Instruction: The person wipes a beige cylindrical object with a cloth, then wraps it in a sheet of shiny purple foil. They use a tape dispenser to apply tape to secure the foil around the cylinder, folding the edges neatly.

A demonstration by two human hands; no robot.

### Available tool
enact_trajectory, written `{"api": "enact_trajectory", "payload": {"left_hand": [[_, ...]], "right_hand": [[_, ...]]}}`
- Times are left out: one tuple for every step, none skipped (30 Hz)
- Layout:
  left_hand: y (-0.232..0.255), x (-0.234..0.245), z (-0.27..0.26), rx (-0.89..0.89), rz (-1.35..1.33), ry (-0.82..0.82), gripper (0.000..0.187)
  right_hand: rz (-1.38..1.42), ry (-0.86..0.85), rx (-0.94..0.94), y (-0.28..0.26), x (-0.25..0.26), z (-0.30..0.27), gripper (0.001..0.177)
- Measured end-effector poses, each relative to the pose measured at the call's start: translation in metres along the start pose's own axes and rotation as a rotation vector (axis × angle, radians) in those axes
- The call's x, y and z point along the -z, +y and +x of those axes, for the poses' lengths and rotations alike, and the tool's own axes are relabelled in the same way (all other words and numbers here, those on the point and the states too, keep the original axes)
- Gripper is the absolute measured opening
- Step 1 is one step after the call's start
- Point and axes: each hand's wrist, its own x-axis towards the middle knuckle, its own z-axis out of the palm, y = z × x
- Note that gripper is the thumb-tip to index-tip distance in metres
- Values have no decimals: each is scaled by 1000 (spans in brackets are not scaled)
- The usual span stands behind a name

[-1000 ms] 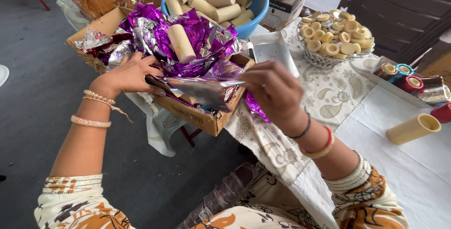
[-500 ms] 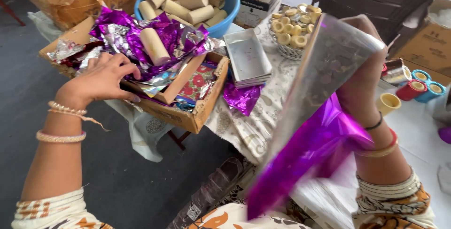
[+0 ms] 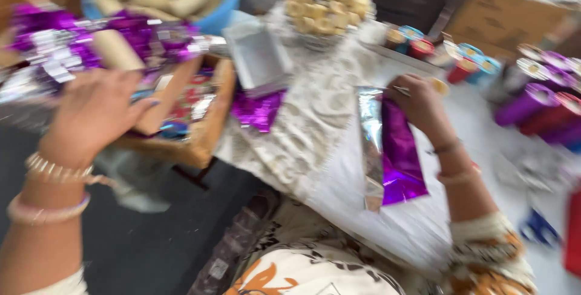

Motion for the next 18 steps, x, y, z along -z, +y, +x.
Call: {"api": "enact_trajectory", "payload": {"left_hand": [[22, 9, 8, -51, -26, 7, 43], [43, 21, 11, -98, 35, 160, 41], [62, 32, 13, -140, 91, 317, 40], [87, 24, 23, -164, 76, 324, 40], [111, 18, 32, -220, -222, 300, 41], [133, 13, 38, -267, -510, 264, 44], [164, -1, 54, -284, -516, 264, 44], [194, -15, 67, -382, -676, 277, 55], [224, -29, 80, -481, -837, 287, 67], [253, -43, 97, -488, -843, 289, 67], [282, -57, 114, -522, -897, 333, 65], [311, -71, 131, -554, -952, 377, 65], [330, -87, 150, -560, -958, 380, 65], [349, -103, 170, -533, -894, 402, 71], [368, -119, 190, -506, -831, 423, 79], [378, -133, 205, -513, -835, 425, 79], [387, -148, 221, -527, -1004, 157, 73], [397, -164, 236, -531, -1158, -126, 68]], "right_hand": [[-33, 13, -46, 8, 0, -7, 8], [-27, -10, -84, 17, -3, -10, 9], [-20, -31, -123, 27, -6, -13, 10], [-36, -21, -145, 29, -6, -17, 10], [-55, -38, -195, 30, -6, -21, 12], [-65, -56, -237, 31, -9, -20, 13], [-72, -48, -251, 32, -7, -22, 13], [-54, -33, -248, 34, -6, -22, 14], [-35, -18, -246, 35, -5, -22, 15], [-43, -15, -251, 36, -3, -22, 15], [-53, 0, -234, 36, -2, -22, 15], [-63, 13, -216, 37, 0, -21, 15], [-71, 15, -220, 37, 3, -22, 15], [-42, 27, -260, 37, 7, -21, 14], [-13, 39, -300, 38, 10, -21, 14], [-19, 44, -304, 40, 14, -21, 14], [14, 41, -304, 43, 18, -21, 13], [49, 35, -306, 46, 20, -21, 13]]}}
